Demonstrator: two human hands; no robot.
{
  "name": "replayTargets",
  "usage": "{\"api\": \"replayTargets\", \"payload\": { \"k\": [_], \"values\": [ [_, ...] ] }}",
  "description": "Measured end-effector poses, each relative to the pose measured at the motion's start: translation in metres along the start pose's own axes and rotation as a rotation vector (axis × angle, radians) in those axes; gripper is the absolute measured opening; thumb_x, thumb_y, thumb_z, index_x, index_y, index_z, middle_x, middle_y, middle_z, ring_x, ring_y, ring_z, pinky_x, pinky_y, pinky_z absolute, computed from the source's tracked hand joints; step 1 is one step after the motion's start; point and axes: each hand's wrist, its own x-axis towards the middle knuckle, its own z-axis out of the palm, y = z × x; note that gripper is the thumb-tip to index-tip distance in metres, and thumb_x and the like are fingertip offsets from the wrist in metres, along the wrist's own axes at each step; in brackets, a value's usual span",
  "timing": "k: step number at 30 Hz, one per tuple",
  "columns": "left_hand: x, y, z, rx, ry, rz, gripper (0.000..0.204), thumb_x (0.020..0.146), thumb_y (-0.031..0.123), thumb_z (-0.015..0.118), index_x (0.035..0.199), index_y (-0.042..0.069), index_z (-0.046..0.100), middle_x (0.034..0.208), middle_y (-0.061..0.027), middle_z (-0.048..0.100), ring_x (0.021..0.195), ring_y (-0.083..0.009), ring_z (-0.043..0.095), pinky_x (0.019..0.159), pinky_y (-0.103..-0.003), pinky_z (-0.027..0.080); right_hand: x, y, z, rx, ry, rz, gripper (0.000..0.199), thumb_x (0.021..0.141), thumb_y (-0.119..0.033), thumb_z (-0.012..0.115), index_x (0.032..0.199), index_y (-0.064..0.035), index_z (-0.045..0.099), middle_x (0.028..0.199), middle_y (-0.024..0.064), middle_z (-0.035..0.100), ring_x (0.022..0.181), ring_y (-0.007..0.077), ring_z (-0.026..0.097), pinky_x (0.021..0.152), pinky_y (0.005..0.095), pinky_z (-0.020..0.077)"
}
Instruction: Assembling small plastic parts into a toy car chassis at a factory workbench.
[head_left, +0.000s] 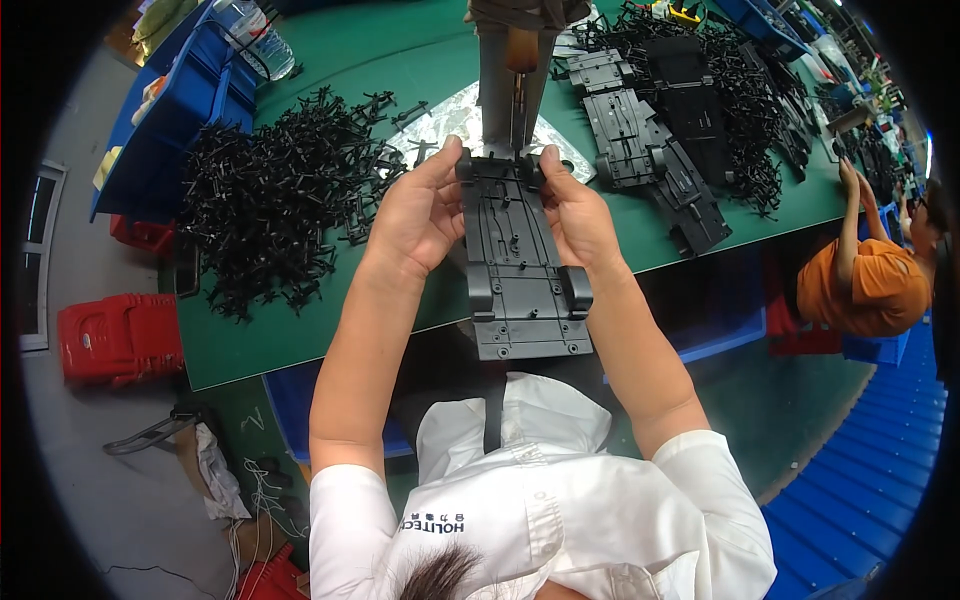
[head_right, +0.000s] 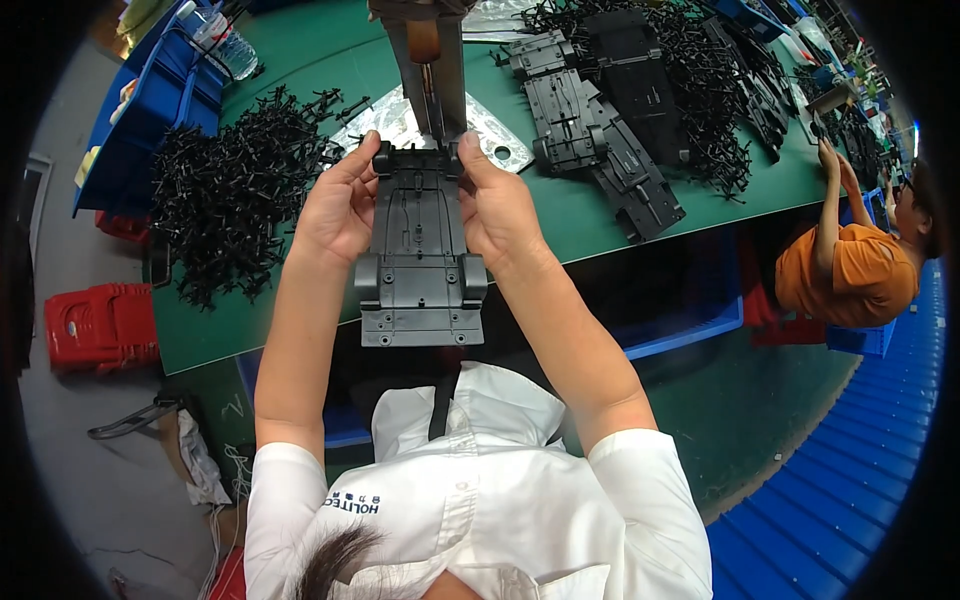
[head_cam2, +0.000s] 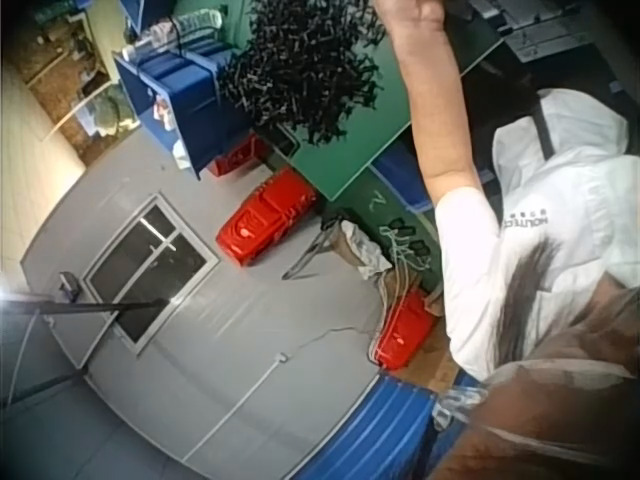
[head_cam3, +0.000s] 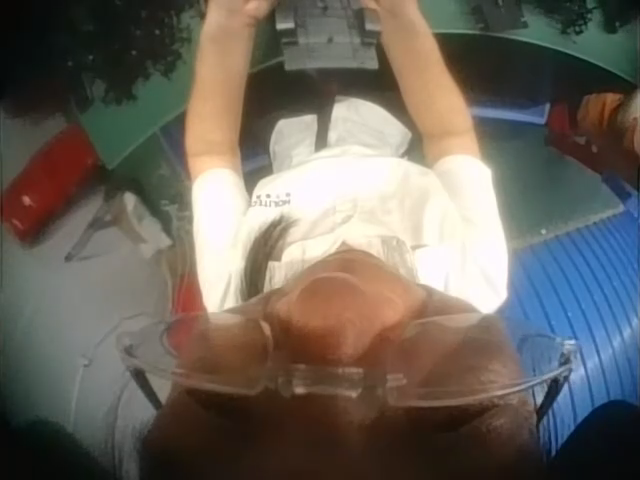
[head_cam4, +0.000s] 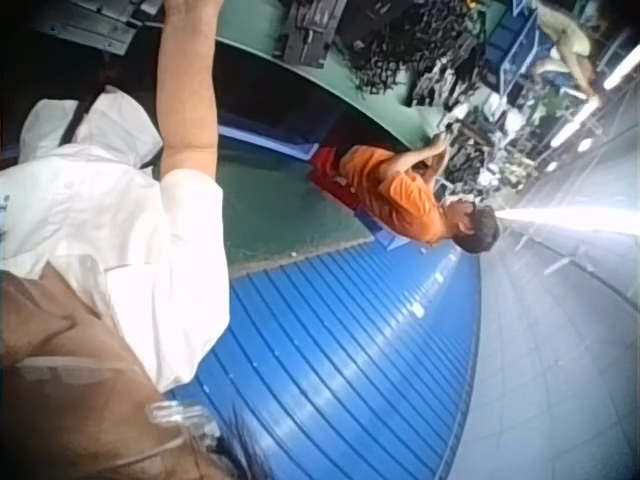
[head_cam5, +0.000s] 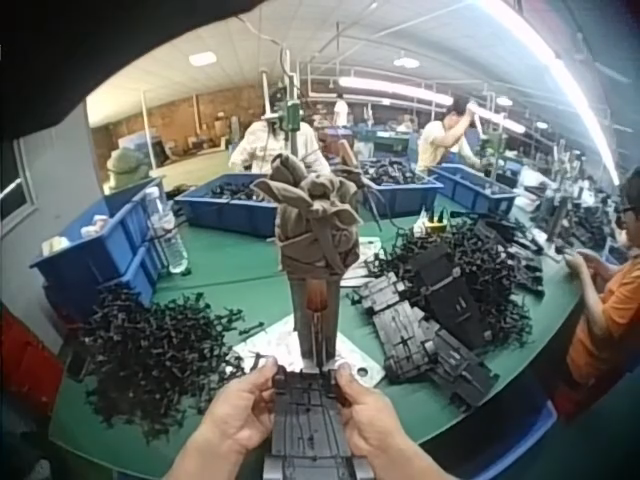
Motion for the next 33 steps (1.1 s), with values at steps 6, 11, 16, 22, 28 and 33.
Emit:
{"api": "replayTargets", "payload": {
  "k": [6, 11, 16, 22, 28, 33],
  "values": [
    [0.005, 0.000, 0.000, 0.064, 0.030, 0.013, 0.024, 0.090, 0.029, 0.059, 0.096, 0.006, 0.057, 0.084, -0.0034, 0.060, 0.073, -0.0100, 0.058, 0.059, -0.024, 0.051, -0.003, -0.003, 0.006, -0.030, 0.057, -0.040, 0.042, 0.093, -0.039, 0.051, 0.108, -0.0002, 0.056, 0.096, 0.0116, 0.061, 0.083, 0.0159, 0.062, 0.072, 0.0288, 0.0541],
    [0.005, 0.002, 0.002, 0.069, 0.001, 0.002, 0.025, 0.090, 0.028, 0.059, 0.097, 0.005, 0.055, 0.087, -0.0062, 0.060, 0.073, -0.0113, 0.059, 0.059, -0.024, 0.052, -0.001, -0.004, 0.003, 0.014, 0.054, -0.012, 0.041, 0.092, -0.039, 0.053, 0.108, -0.0009, 0.056, 0.095, 0.0116, 0.061, 0.079, 0.0156, 0.062, 0.068, 0.0279, 0.0540],
    [0.008, 0.006, 0.001, 0.049, -0.006, -0.024, 0.027, 0.090, 0.027, 0.059, 0.100, 0.003, 0.054, 0.087, -0.0066, 0.059, 0.075, -0.0126, 0.059, 0.062, -0.025, 0.055, -0.004, -0.006, 0.009, 0.060, 0.099, 0.003, 0.039, 0.091, -0.038, 0.055, 0.105, -0.0015, 0.057, 0.093, 0.0113, 0.061, 0.075, 0.0150, 0.062, 0.063, 0.0266, 0.0536],
    [0.011, 0.009, 0.001, 0.077, -0.002, -0.058, 0.028, 0.089, 0.026, 0.060, 0.100, 0.001, 0.054, 0.090, -0.0078, 0.059, 0.076, -0.0126, 0.059, 0.062, -0.026, 0.055, -0.011, -0.012, 0.016, 0.034, 0.134, 0.024, 0.036, 0.091, -0.034, 0.057, 0.105, -0.0017, 0.056, 0.095, 0.0081, 0.058, 0.086, 0.0180, 0.058, 0.077, 0.0329, 0.0511],
    [0.017, 0.011, -0.004, 0.043, -0.003, -0.142, 0.035, 0.085, 0.031, 0.065, 0.099, 0.000, 0.056, 0.090, -0.0089, 0.057, 0.075, -0.0143, 0.057, 0.060, -0.028, 0.053, -0.012, -0.012, 0.021, 0.068, 0.102, 0.025, 0.044, 0.085, -0.044, 0.062, 0.093, -0.0011, 0.056, 0.074, 0.0058, 0.059, 0.059, 0.0120, 0.062, 0.049, 0.0214, 0.0498],
    [0.020, 0.010, -0.004, 0.018, -0.016, -0.148, 0.036, 0.084, 0.032, 0.065, 0.096, -0.001, 0.058, 0.090, -0.0098, 0.057, 0.075, -0.0150, 0.057, 0.061, -0.029, 0.054, -0.004, -0.009, 0.010, 0.004, 0.112, 0.035, 0.049, 0.085, -0.045, 0.062, 0.092, 0.0028, 0.054, 0.072, 0.0069, 0.058, 0.054, 0.0110, 0.060, 0.046, 0.0215, 0.0501]
  ]
}}
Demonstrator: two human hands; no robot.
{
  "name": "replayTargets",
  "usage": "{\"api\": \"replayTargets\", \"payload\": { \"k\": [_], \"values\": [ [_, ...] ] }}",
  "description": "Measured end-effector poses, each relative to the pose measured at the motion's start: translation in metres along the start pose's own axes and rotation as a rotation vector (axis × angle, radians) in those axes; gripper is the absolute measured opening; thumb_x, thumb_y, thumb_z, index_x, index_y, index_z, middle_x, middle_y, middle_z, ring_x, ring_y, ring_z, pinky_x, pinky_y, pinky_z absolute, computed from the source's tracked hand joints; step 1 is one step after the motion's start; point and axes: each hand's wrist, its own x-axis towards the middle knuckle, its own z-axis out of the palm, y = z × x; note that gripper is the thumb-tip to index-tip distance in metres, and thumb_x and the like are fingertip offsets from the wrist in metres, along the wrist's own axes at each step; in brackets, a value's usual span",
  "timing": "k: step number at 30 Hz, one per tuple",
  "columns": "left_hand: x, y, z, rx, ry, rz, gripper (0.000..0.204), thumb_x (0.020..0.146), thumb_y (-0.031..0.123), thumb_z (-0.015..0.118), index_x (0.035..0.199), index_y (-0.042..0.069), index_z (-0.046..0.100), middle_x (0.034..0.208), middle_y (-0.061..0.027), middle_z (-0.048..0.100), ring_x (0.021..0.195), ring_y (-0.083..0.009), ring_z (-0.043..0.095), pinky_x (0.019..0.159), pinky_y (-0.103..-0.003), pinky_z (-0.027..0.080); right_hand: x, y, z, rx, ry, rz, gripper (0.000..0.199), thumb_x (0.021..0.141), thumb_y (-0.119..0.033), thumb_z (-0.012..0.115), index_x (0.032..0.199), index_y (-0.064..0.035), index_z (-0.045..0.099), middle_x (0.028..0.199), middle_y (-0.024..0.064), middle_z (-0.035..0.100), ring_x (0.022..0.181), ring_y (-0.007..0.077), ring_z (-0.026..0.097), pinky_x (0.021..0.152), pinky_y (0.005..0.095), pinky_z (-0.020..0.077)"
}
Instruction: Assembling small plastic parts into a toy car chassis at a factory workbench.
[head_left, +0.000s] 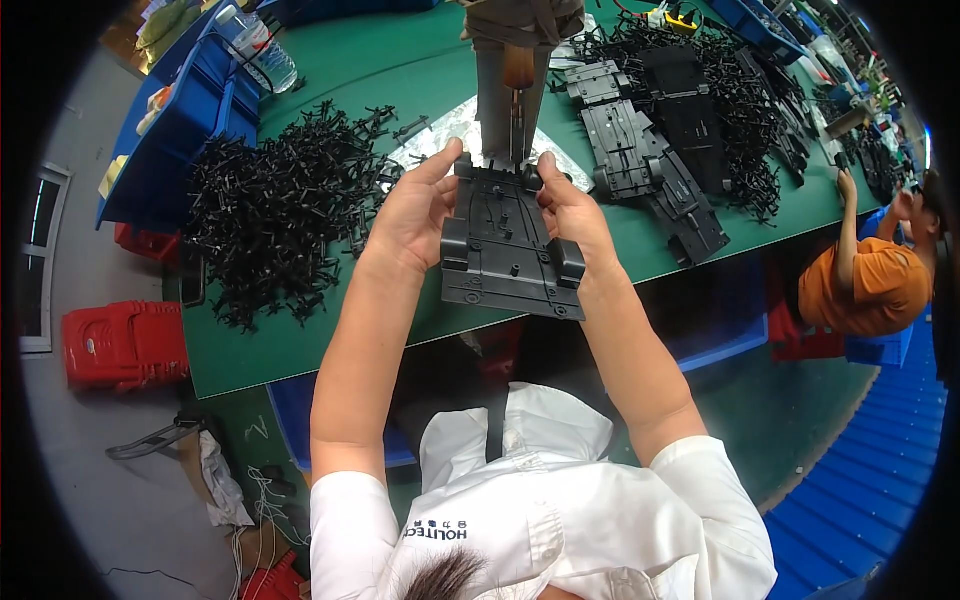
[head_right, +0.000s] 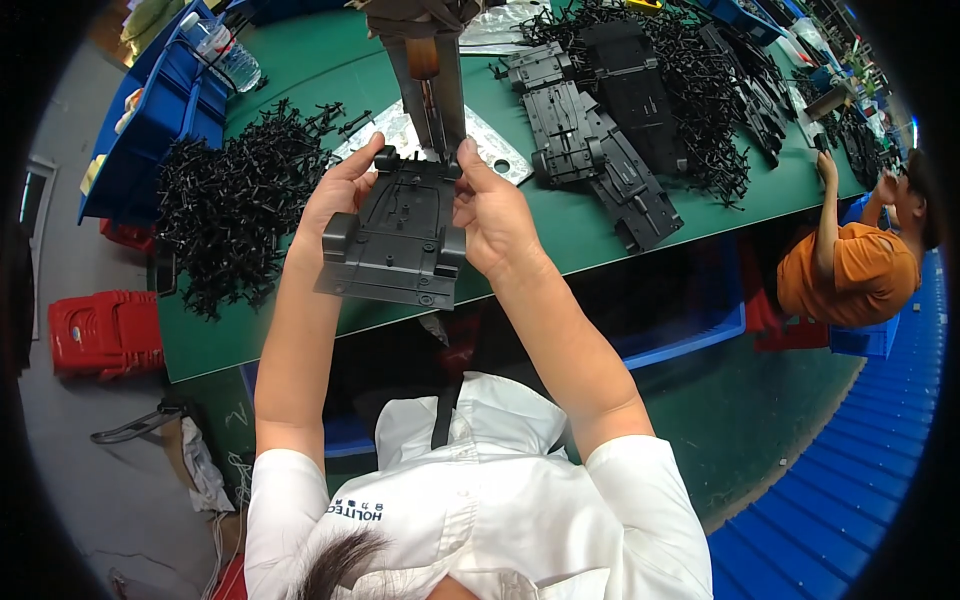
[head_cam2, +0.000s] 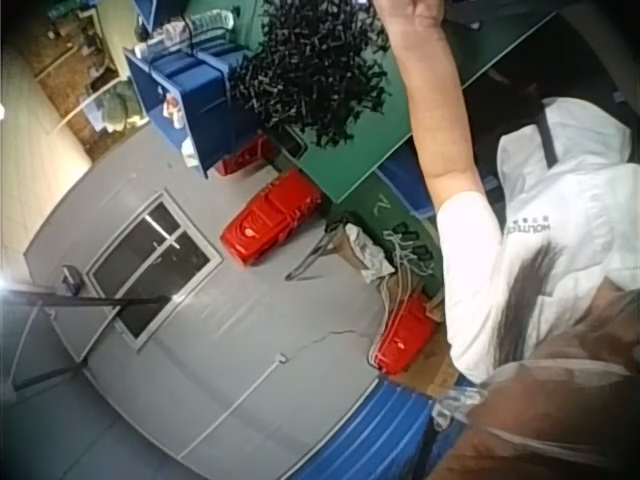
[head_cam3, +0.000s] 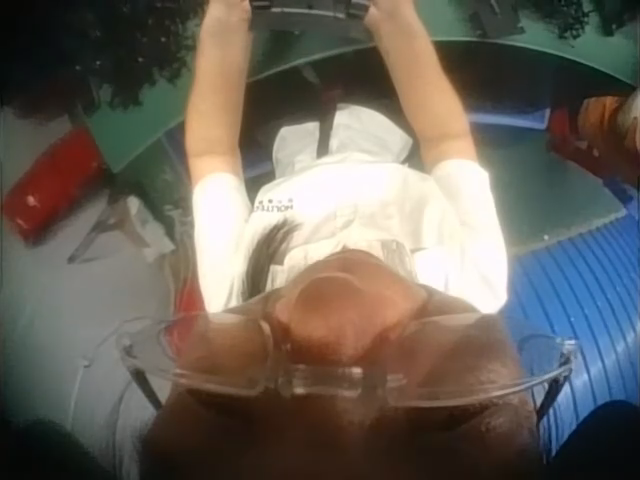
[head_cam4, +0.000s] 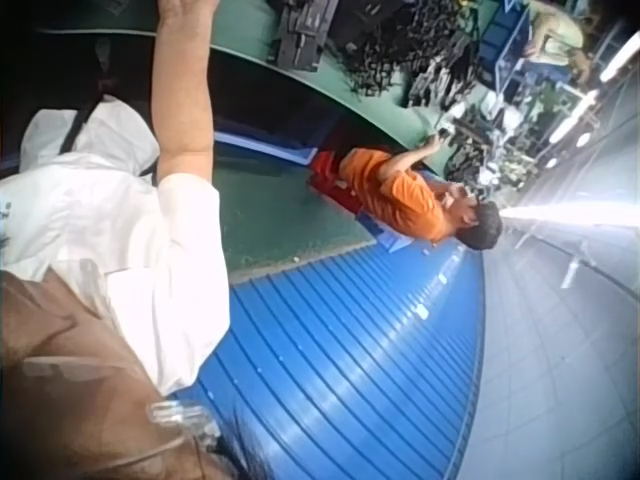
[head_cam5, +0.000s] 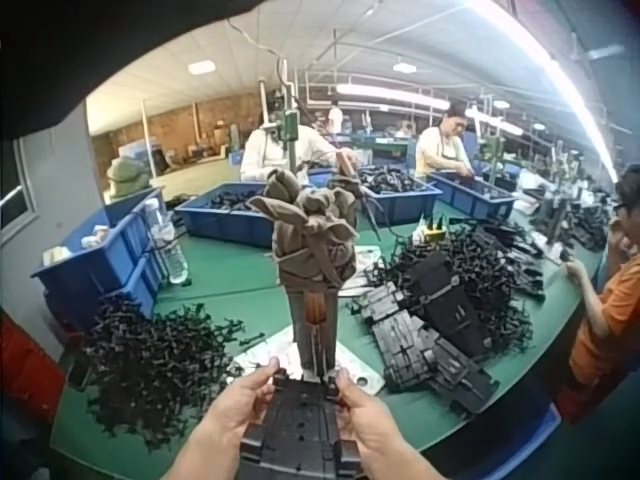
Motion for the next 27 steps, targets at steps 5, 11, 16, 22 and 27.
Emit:
{"api": "replayTargets", "payload": {
  "k": [5, 11, 16, 22, 27],
  "values": [
    [0.003, 0.001, -0.002, -0.021, 0.026, -0.048, 0.037, 0.084, 0.033, 0.066, 0.097, -0.001, 0.058, 0.090, -0.0097, 0.057, 0.074, -0.0152, 0.057, 0.061, -0.030, 0.054, -0.003, 0.000, 0.006, 0.060, 0.021, 0.009, 0.049, 0.085, -0.046, 0.062, 0.088, 0.0022, 0.055, 0.068, 0.0058, 0.057, 0.049, 0.0084, 0.057, 0.043, 0.0193, 0.0482],
    [-0.001, 0.002, 0.004, 0.036, 0.035, 0.002, 0.037, 0.084, 0.032, 0.066, 0.097, -0.001, 0.058, 0.089, -0.0094, 0.056, 0.075, -0.0149, 0.056, 0.060, -0.029, 0.054, -0.001, 0.000, 0.002, 0.045, 0.004, 0.024, 0.049, 0.086, -0.047, 0.059, 0.085, 0.0018, 0.056, 0.066, 0.0054, 0.057, 0.048, 0.0069, 0.056, 0.042, 0.0176, 0.0470],
    [-0.003, 0.002, 0.005, 0.046, 0.038, 0.031, 0.036, 0.084, 0.032, 0.067, 0.096, -0.001, 0.058, 0.088, -0.0094, 0.056, 0.075, -0.0145, 0.055, 0.061, -0.029, 0.054, 0.001, -0.002, -0.004, 0.117, -0.030, 0.079, 0.033, 0.090, -0.033, 0.060, 0.101, -0.0025, 0.057, 0.090, 0.0071, 0.056, 0.082, 0.0149, 0.056, 0.074, 0.0293, 0.0500],
    [0.000, 0.003, 0.004, 0.080, 0.035, -0.006, 0.033, 0.084, 0.032, 0.067, 0.096, 0.003, 0.058, 0.086, -0.0085, 0.057, 0.074, -0.0136, 0.055, 0.060, -0.026, 0.052, -0.006, -0.006, 0.002, 0.109, 0.004, 0.068, 0.034, 0.091, -0.034, 0.058, 0.101, -0.0010, 0.057, 0.091, 0.0081, 0.057, 0.083, 0.0154, 0.057, 0.074, 0.0297, 0.0512],
    [-0.006, 0.003, 0.012, 0.056, 0.043, 0.026, 0.031, 0.085, 0.030, 0.065, 0.098, 0.003, 0.056, 0.085, -0.0069, 0.059, 0.070, -0.0118, 0.056, 0.058, -0.024, 0.051, -0.003, -0.005, -0.001, 0.131, 0.010, 0.079, 0.033, 0.091, -0.032, 0.058, 0.101, -0.0007, 0.056, 0.091, 0.0090, 0.057, 0.083, 0.0162, 0.059, 0.074, 0.0305, 0.0528]
  ]
}}
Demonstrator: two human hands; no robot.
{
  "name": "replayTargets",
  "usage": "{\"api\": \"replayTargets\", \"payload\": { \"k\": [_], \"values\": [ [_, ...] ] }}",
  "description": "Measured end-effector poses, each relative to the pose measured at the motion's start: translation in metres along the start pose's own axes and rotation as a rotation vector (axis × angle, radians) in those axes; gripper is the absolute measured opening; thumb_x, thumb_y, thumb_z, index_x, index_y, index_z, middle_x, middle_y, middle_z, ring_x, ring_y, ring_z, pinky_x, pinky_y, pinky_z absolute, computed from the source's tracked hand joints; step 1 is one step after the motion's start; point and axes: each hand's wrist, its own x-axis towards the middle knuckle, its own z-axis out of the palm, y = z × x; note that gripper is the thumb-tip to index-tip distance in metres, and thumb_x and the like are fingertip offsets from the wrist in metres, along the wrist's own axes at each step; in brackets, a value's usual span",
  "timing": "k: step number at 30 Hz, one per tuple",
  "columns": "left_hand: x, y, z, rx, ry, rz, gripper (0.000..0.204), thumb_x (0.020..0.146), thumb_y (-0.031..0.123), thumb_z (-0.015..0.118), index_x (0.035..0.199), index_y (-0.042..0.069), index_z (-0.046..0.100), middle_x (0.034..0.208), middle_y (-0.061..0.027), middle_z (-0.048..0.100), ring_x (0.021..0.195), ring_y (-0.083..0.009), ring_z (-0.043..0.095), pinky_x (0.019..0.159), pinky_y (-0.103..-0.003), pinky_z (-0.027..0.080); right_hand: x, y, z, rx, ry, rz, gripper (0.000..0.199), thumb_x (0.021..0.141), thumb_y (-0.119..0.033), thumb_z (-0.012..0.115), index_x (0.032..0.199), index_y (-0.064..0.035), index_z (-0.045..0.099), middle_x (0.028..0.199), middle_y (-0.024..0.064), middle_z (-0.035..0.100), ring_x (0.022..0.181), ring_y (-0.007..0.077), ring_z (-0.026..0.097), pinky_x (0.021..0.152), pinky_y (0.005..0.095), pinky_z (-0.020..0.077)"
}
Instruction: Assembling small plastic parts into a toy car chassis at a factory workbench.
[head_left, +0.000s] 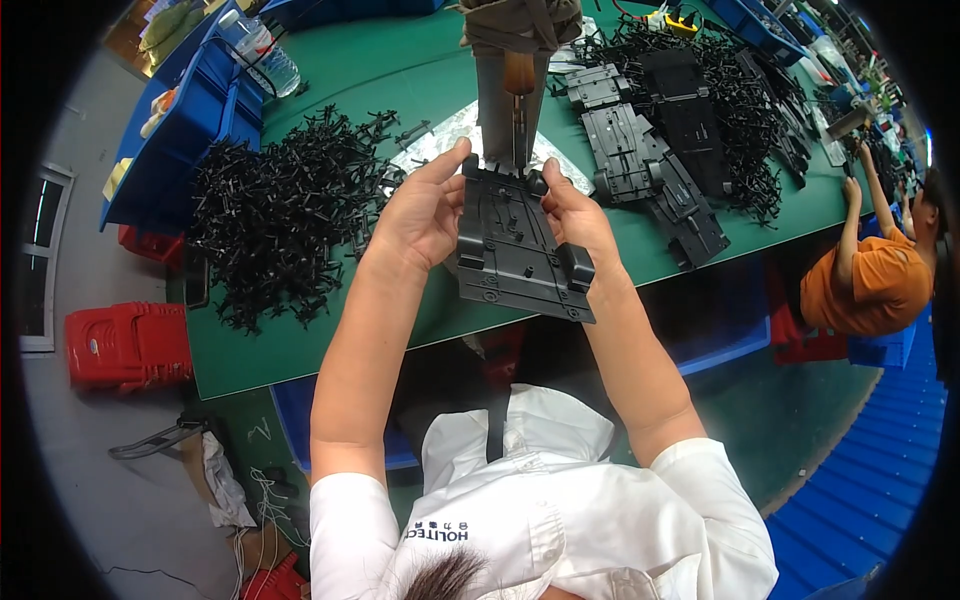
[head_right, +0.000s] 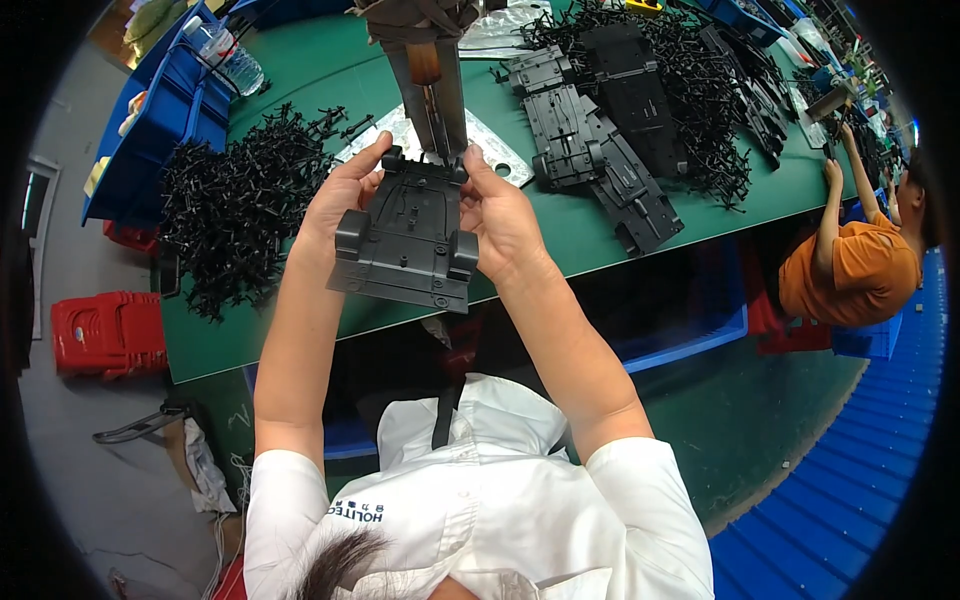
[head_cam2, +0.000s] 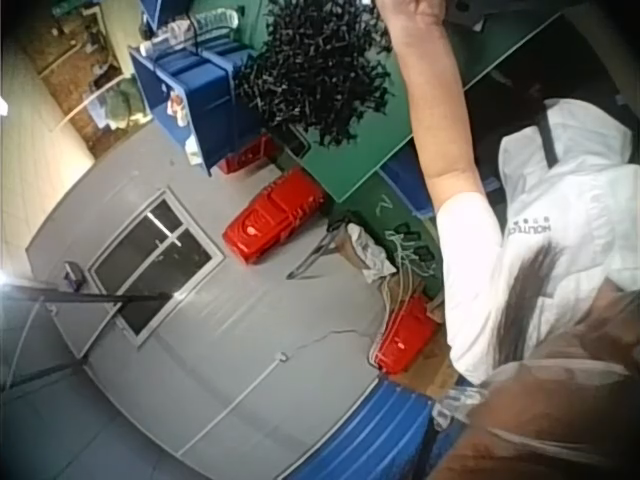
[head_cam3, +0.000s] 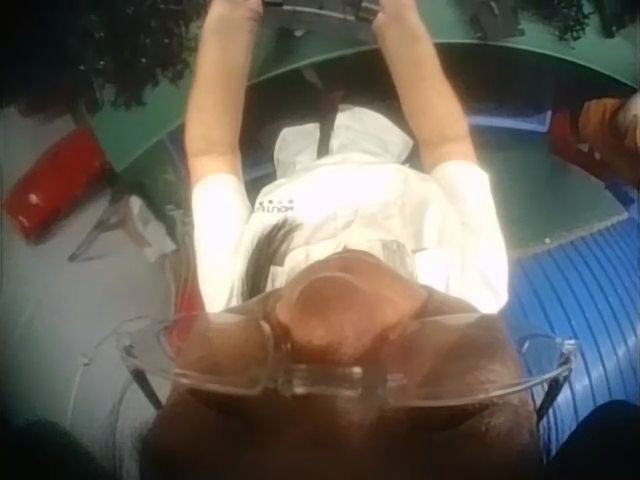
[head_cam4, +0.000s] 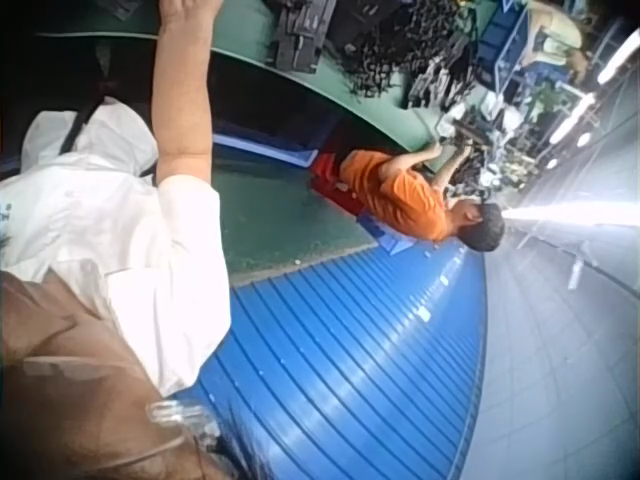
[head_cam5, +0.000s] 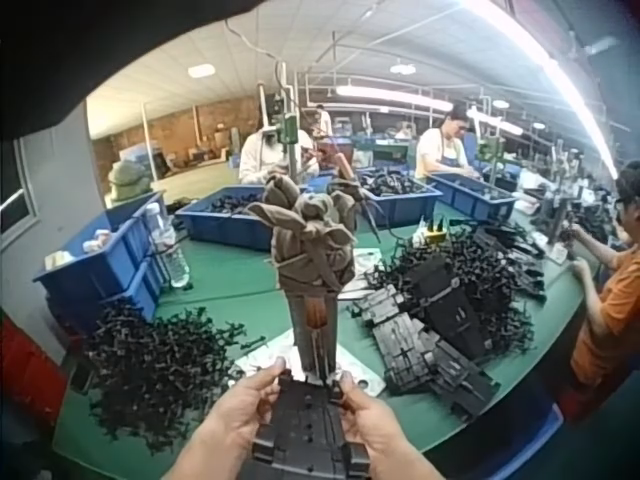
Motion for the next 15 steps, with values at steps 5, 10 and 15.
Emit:
{"api": "replayTargets", "payload": {
  "k": [5, 10, 15],
  "values": [
    [-0.005, 0.002, 0.007, 0.022, 0.019, 0.004, 0.029, 0.086, 0.029, 0.065, 0.097, 0.003, 0.056, 0.084, -0.0068, 0.060, 0.067, -0.0106, 0.058, 0.051, -0.021, 0.051, -0.002, -0.001, -0.002, 0.044, -0.034, 0.010, 0.033, 0.091, -0.031, 0.058, 0.101, 0.0001, 0.055, 0.092, 0.0096, 0.057, 0.083, 0.0167, 0.059, 0.074, 0.0309, 0.0535],
    [-0.005, 0.001, 0.014, -0.047, 0.085, 0.006, 0.025, 0.081, 0.029, 0.071, 0.076, 0.007, 0.059, 0.065, -0.0029, 0.063, 0.045, -0.0084, 0.056, 0.040, -0.020, 0.046, 0.000, 0.000, -0.006, 0.037, -0.002, -0.001, 0.033, 0.091, -0.030, 0.058, 0.103, 0.0004, 0.054, 0.093, 0.0101, 0.057, 0.084, 0.0173, 0.059, 0.074, 0.0309, 0.0539],
    [0.000, -0.008, 0.005, 0.075, -0.008, 0.080, 0.028, 0.085, 0.029, 0.066, 0.095, 0.004, 0.056, 0.083, -0.0063, 0.062, 0.070, -0.0098, 0.061, 0.055, -0.018, 0.053, 0.001, 0.001, -0.017, 0.083, -0.115, 0.014, 0.036, 0.089, -0.030, 0.060, 0.106, 0.0007, 0.053, 0.099, 0.0114, 0.058, 0.090, 0.0187, 0.060, 0.076, 0.0315, 0.0538]
  ]
}}
